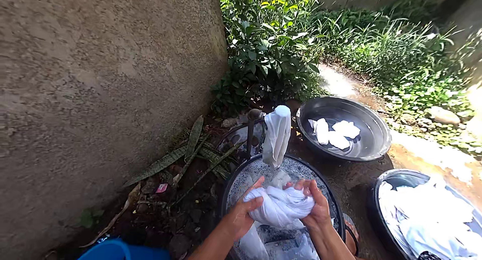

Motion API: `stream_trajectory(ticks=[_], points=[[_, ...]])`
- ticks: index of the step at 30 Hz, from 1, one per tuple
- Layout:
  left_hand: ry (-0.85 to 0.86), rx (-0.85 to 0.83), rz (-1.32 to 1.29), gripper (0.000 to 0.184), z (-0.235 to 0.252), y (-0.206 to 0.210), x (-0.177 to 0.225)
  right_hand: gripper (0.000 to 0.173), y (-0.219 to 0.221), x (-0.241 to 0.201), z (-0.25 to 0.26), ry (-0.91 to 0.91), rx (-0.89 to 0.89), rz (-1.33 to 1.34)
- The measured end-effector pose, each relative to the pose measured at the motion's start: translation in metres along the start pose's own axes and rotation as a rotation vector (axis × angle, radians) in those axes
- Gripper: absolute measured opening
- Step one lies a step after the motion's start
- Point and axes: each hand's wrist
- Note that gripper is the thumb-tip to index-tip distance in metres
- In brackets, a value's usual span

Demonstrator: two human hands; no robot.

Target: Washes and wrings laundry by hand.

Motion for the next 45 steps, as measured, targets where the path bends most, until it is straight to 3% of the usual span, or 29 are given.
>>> stream_trajectory(ticks=[1,3,5,8,10,12,13,15,17,19,21,23,25,27,29,31,33,36,40,45], points=[[-0.04,-0.048,-0.003,0.076,0.0,-0.001,0.0,0.025,-0.007,0.002,0.0,0.012,0.003,0.034],[-0.029,-0.092,0.085,0.055,-0.002,-0.002,-0.002,0.045,-0.023,0.007,-0.002,0.06,0.08,0.088],[0.136,-0.131,0.326,0.04,-0.003,-0.003,-0.004,0.067,-0.037,0.01,-0.008,0.138,0.208,-0.006],[0.484,-0.231,0.929,0.031,-0.004,-0.003,0.002,0.052,-0.039,0.004,-0.014,0.471,0.449,-0.275],[0.686,-0.335,1.284,0.018,-0.008,0.001,0.001,0.056,-0.034,0.001,-0.015,0.702,0.436,-0.195],[0.795,-0.412,1.411,0.015,-0.013,0.007,-0.004,0.076,-0.028,0.008,-0.014,0.803,0.407,-0.059],[0.831,-0.427,1.402,0.014,-0.016,0.01,-0.008,0.077,-0.024,0.014,-0.012,0.809,0.426,0.005],[0.874,-0.404,1.3,0.012,-0.017,0.012,-0.011,0.061,-0.012,0.025,-0.006,0.759,0.457,0.116],[0.88,-0.321,1.17,0.025,-0.015,0.009,-0.005,0.033,0.006,0.029,0.0,0.618,0.528,0.155],[0.835,-0.216,0.991,0.035,-0.012,0.004,0.002,0.011,0.016,0.028,0.004,0.388,0.551,0.166],[0.742,-0.082,0.739,0.033,-0.009,0.004,0.007,0.036,0.023,0.025,0.007,0.2,0.478,0.154],[0.63,0.07,0.389,0.031,-0.001,0.007,0.007,0.045,0.037,0.016,0.008,0.055,0.406,0.061],[0.471,0.259,0.008,0.027,0.009,0.016,0.006,0.037,0.052,0.009,0.006,-0.098,0.354,-0.147],[0.231,0.395,-0.161,0.03,0.017,0.027,0.008,0.023,0.061,0.007,0.002,-0.263,0.245,-0.446],[0.008,0.428,-0.263,0.045,0.021,0.033,0.007,0.014,0.065,0.005,-0.005,-0.442,0.034,-0.803],[-0.149,0.388,-0.342,0.046,0.023,0.037,0.0,0.004,0.072,0.005,-0.013,-0.624,-0.2,-1.126],[-0.259,0.272,-0.318,0.054,0.028,0.035,-0.011,0.009,0.079,0.009,-0.026,-0.767,-0.395,-1.367],[-0.415,-0.05,-0.03,0.054,0.036,0.024,-0.018,0.02,0.08,0.015,-0.049,-0.83,-0.607,-1.534],[-0.551,-0.17,0.369,0.044,0.046,0.039,-0.022,0.024,0.066,0.017,-0.075,-0.735,-0.832,-1.635],[-0.537,-0.39,0.868,0.035,0.058,0.042,-0.046,0.015,0.047,0.033,-0.1,-0.553,-0.988,-1.75]])
Point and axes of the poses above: each hand's wrist, its own z-axis towards the middle knuckle, its own y-axis out of the palm, x = y × z, and after that the axes turned 1 degree about x, right-handed
